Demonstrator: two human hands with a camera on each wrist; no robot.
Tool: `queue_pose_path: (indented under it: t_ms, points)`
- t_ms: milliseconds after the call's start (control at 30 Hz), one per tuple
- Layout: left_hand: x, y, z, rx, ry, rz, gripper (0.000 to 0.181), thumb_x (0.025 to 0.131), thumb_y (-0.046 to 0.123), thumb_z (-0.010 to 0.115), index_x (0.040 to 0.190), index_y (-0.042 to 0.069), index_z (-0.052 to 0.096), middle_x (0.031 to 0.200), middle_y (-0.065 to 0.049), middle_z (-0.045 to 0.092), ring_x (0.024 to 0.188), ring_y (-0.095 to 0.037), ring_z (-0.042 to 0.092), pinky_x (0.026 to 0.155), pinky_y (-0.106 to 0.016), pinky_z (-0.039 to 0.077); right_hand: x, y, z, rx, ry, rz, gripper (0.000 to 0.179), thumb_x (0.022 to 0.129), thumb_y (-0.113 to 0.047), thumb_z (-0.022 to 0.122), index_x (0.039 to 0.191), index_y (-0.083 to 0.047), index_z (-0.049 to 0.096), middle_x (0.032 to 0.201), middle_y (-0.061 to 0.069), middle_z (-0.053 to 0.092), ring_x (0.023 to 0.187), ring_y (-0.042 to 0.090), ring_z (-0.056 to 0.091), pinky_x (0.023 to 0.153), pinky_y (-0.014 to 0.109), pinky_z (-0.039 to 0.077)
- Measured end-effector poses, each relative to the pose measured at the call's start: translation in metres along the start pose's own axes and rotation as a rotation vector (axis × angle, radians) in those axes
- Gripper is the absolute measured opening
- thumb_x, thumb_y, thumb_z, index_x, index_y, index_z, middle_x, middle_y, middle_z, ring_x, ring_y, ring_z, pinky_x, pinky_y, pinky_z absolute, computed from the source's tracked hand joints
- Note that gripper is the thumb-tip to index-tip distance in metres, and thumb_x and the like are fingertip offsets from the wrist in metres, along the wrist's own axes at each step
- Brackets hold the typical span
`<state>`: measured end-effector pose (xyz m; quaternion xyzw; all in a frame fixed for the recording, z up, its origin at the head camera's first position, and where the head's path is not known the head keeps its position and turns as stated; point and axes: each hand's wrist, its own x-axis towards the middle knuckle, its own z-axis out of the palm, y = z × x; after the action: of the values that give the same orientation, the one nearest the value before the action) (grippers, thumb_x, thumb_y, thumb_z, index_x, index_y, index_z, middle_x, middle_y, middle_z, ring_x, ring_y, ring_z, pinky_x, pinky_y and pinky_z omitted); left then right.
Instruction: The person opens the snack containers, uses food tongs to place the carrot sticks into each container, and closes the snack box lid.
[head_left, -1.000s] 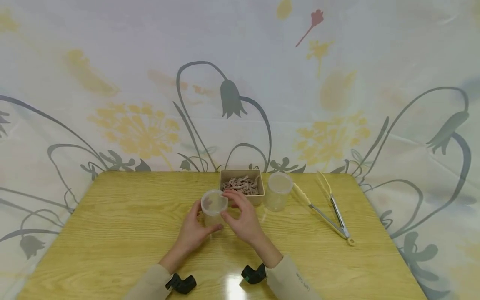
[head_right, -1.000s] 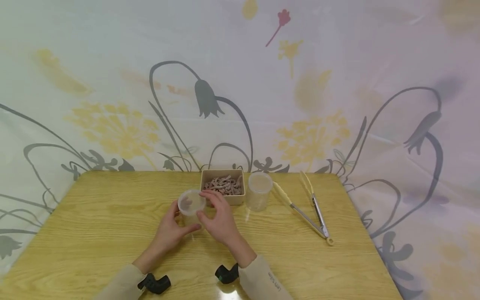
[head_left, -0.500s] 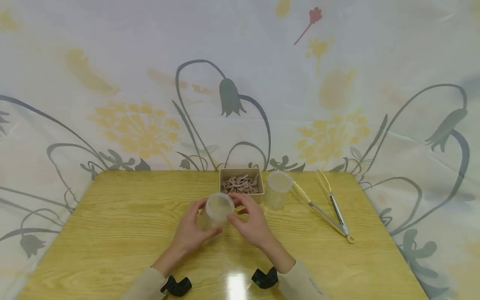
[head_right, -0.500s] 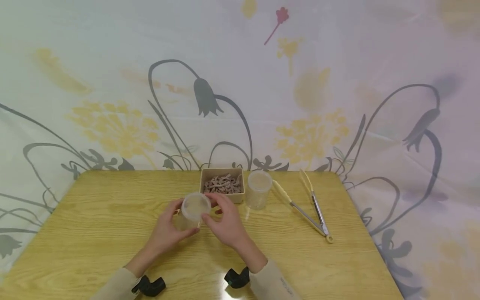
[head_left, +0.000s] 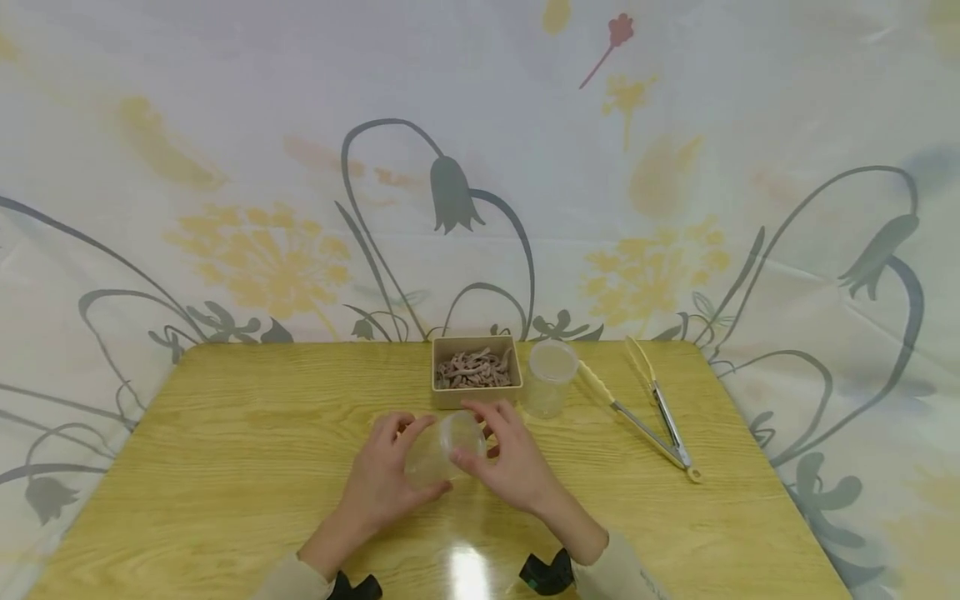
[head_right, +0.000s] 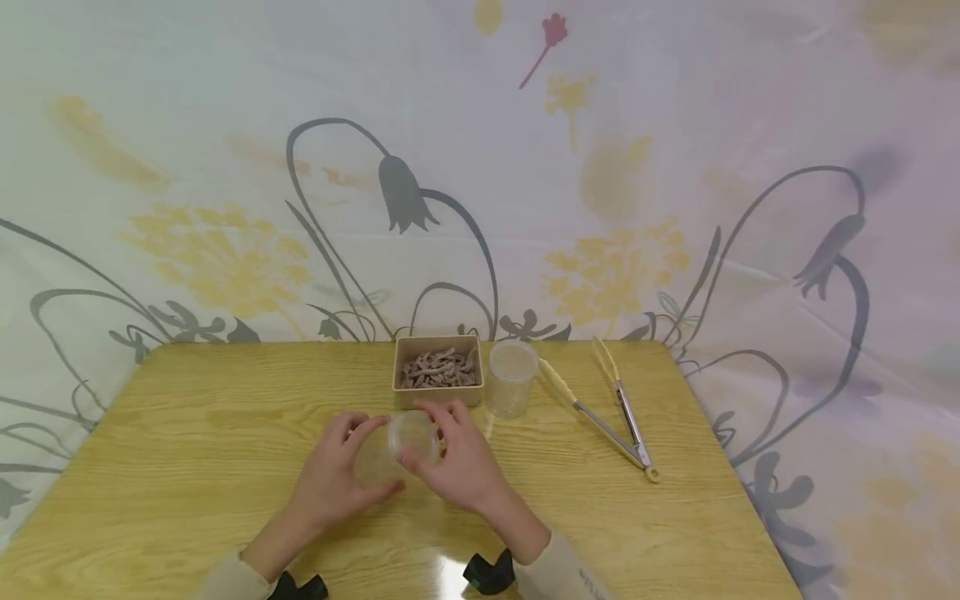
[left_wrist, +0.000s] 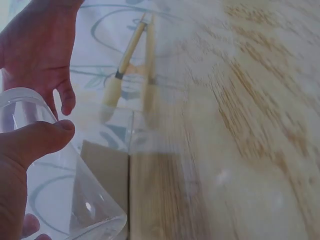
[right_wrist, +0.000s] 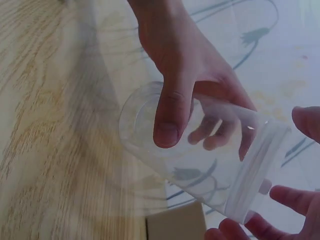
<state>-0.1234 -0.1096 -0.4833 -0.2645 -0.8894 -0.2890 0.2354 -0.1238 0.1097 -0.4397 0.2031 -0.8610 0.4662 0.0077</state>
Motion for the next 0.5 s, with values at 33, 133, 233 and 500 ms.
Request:
queue_pose_path:
  t_ms: [33, 133, 233, 500]
  points:
    - [0.0000, 0.0013, 0.0002, 0.015, 0.004, 0.012, 0.086, 0.058, 0.046, 0.093, 0.132, 0.017, 0.058, 0.110, -0.005, 0.052, 0.097, -0.021, 0.052, 0.069, -0.036, 0.052, -0.0006, -0.0001, 0.0003, -0.008, 0.001, 0.006, 0.063, 0.091, -0.043, 0.070, 0.144, -0.017, 0.051, 0.115, 0.006, 0.050, 0.089, 0.015, 0.053, 0.073, 0.035, 0.056]
    - [0.0010, 0.0042, 0.0009, 0.049, 0.026, 0.061, 0.087, 0.057, 0.048, 0.092, 0.130, 0.017, 0.059, 0.109, -0.005, 0.053, 0.095, -0.021, 0.051, 0.068, -0.034, 0.051, -0.0019, -0.0013, 0.0007, -0.013, 0.008, 0.012, 0.064, 0.089, -0.044, 0.072, 0.143, -0.016, 0.053, 0.112, 0.006, 0.049, 0.087, 0.016, 0.053, 0.072, 0.032, 0.053]
    - [0.0023, 0.0065, -0.0001, 0.062, 0.048, 0.104, 0.087, 0.055, 0.049, 0.092, 0.129, 0.016, 0.060, 0.111, -0.005, 0.058, 0.094, -0.020, 0.054, 0.070, -0.036, 0.053, -0.0031, -0.0020, 0.0002, 0.009, 0.013, 0.001, 0.062, 0.087, -0.041, 0.074, 0.139, -0.013, 0.057, 0.110, 0.006, 0.048, 0.090, 0.016, 0.052, 0.074, 0.032, 0.053]
    - [0.0075, 0.0101, -0.0082, 0.034, 0.047, 0.167, 0.088, 0.051, 0.047, 0.094, 0.127, 0.014, 0.063, 0.109, -0.002, 0.064, 0.095, -0.020, 0.060, 0.073, -0.038, 0.056, -0.0057, 0.0040, -0.0058, 0.096, -0.011, -0.127, 0.052, 0.089, -0.032, 0.077, 0.134, -0.009, 0.061, 0.107, 0.007, 0.046, 0.093, 0.018, 0.054, 0.078, 0.032, 0.055]
